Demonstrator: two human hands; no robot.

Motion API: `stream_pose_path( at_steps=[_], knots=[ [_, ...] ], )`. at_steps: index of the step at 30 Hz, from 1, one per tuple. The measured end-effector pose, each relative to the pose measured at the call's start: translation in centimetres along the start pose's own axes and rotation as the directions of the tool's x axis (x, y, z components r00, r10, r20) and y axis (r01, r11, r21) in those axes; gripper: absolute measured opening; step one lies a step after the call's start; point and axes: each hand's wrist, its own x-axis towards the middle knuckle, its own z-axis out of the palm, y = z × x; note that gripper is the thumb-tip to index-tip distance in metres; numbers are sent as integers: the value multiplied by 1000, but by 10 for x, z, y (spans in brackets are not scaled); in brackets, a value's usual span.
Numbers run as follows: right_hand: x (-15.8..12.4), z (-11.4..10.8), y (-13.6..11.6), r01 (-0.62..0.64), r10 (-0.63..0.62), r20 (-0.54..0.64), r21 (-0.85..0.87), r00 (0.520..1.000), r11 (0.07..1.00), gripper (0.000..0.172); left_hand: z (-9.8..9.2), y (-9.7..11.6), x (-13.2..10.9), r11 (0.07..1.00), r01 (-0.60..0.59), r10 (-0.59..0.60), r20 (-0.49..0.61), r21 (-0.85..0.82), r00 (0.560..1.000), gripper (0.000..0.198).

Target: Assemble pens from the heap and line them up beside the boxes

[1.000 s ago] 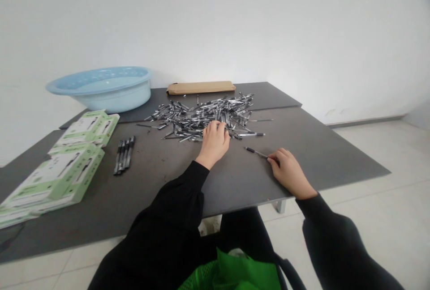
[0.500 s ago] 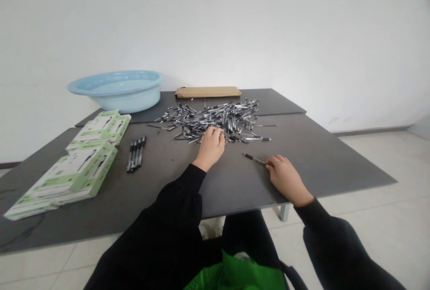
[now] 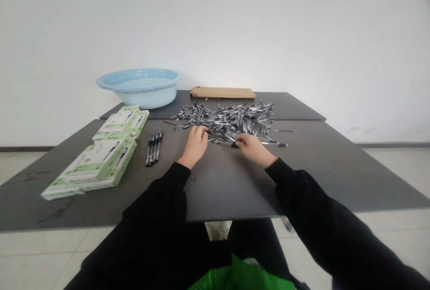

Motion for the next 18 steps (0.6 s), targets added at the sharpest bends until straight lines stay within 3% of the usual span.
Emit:
stream_pose_path(
  at_steps=[4,9,13,18],
  knots=[
    [37,33,-19,-6,20,-57,226,998,974,9,-9,-4,6,980,31,-26,27,-196,999,26],
    [54,65,-41,12,25,-87,403,996,915,7,-11,3,10,854,219,-186,118,-471,976,40],
    [54,73,-49,42,1,-98,437,995,899,7,-9,2,14,763,307,-263,162,-569,951,35],
    [56,71,-44,98,-59,-105,421,993,902,9,-10,2,17,760,296,-259,148,-578,955,30]
  ],
)
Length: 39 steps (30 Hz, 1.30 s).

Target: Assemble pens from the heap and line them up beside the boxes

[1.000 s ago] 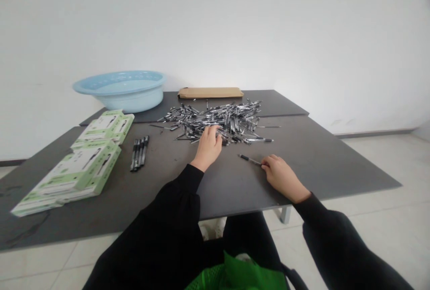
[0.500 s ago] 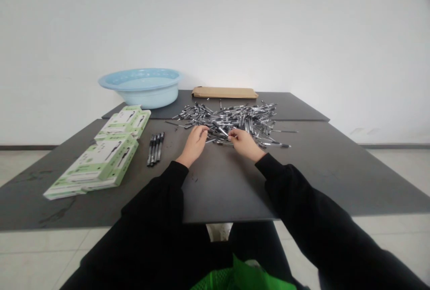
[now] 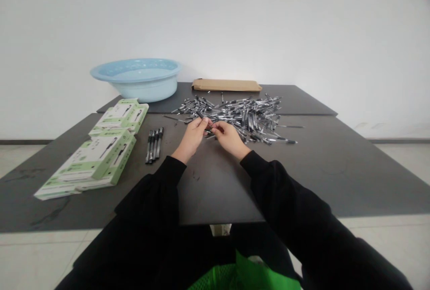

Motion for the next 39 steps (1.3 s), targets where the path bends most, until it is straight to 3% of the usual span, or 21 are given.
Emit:
stream_pose_path(
  at_steps=[5,9,13,22,39],
  knots=[
    [4,-15,15,134,-148,-33,-252,988,958,20,-7,6,2,1000,6,-8,-72,-24,997,30],
    [0,-25,25,158,-171,16,-477,985,864,25,-9,6,3,1000,2,-2,-70,3,998,31],
    [-4,-26,28,193,-173,91,-582,981,790,27,-4,5,0,996,-6,11,-54,93,998,31],
    [-4,-25,27,258,-175,191,-658,966,707,23,-4,8,-2,986,-11,26,-86,168,996,32],
    [-7,-26,26,431,-316,296,-686,901,586,20,-5,5,0,982,-23,45,-113,186,993,29]
  ],
)
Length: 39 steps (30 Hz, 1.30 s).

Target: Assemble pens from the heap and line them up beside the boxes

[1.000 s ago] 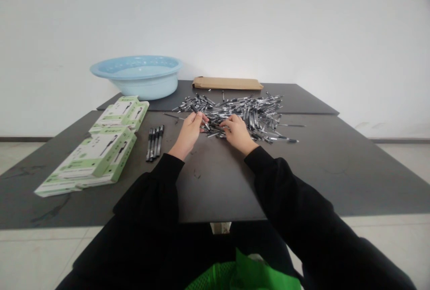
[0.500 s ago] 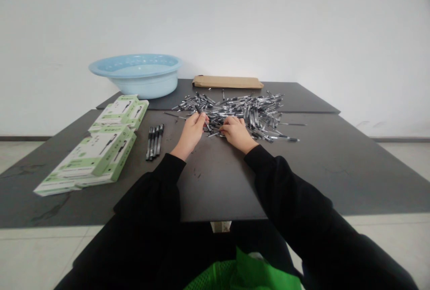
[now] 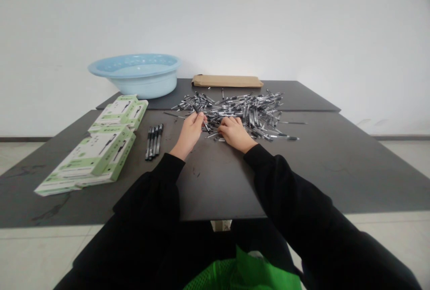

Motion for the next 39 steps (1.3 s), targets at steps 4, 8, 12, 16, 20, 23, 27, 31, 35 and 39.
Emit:
stream_pose_path(
  at_steps=[4,8,12,16,20,23,27,31,35,39],
  knots=[
    [-1,1,0,-1,1,1,13,1000,1000,15,0,-1,0,1000,-11,11,-1,-1,1000,30],
    [0,4,0,9,-9,-10,4,1000,1000,14,1,0,-1,1000,-22,22,-2,12,1000,31],
    [0,4,0,17,-17,-39,6,999,1000,17,1,0,-1,999,-27,27,-6,19,1000,31],
    [1,-5,-2,-3,3,-127,-2,992,1000,21,-1,-1,0,1000,-12,13,-60,19,998,30],
    [-1,-19,-5,8,-11,-176,-21,984,1000,23,-4,1,2,976,61,-81,-91,-209,992,28],
    [-2,-25,-4,10,-21,-209,-57,978,998,25,-5,7,2,896,117,-148,-39,-429,988,25],
    [-2,-25,0,-21,-1,-244,-86,970,996,26,-6,16,-1,817,148,-153,39,-557,988,23],
    [-2,-25,3,-73,54,-256,-63,965,995,28,-7,20,-5,827,192,-165,98,-528,981,22],
    [-3,-29,1,-90,111,-298,83,948,992,26,-1,19,-10,803,322,-197,287,-502,937,25],
    [-6,-34,-6,-61,136,-319,235,938,970,25,12,12,-17,841,326,-156,384,-432,910,30]
  ],
)
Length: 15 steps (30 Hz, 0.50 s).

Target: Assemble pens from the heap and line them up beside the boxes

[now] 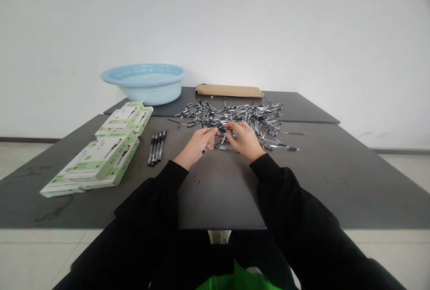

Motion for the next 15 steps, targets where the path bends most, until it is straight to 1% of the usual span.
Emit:
stream_pose_path(
  at_steps=[5,7,9,12,15],
  knots=[
    [-2,0,-4,-2,2,5,140,1000,990,40,6,-12,-1,985,-43,34,61,166,998,48],
    [-3,0,-5,10,-10,1,174,1000,985,40,6,-12,-1,982,-45,29,87,184,996,49],
    [-4,2,-6,6,-2,-16,218,1000,976,38,6,-11,-1,986,-39,24,91,164,996,50],
    [-5,6,-7,-64,89,-53,361,995,930,37,6,-11,0,995,-33,30,40,95,999,49],
    [-4,10,-7,-183,252,-78,488,965,853,27,5,-12,1,993,-30,29,13,112,1000,48]
  ],
)
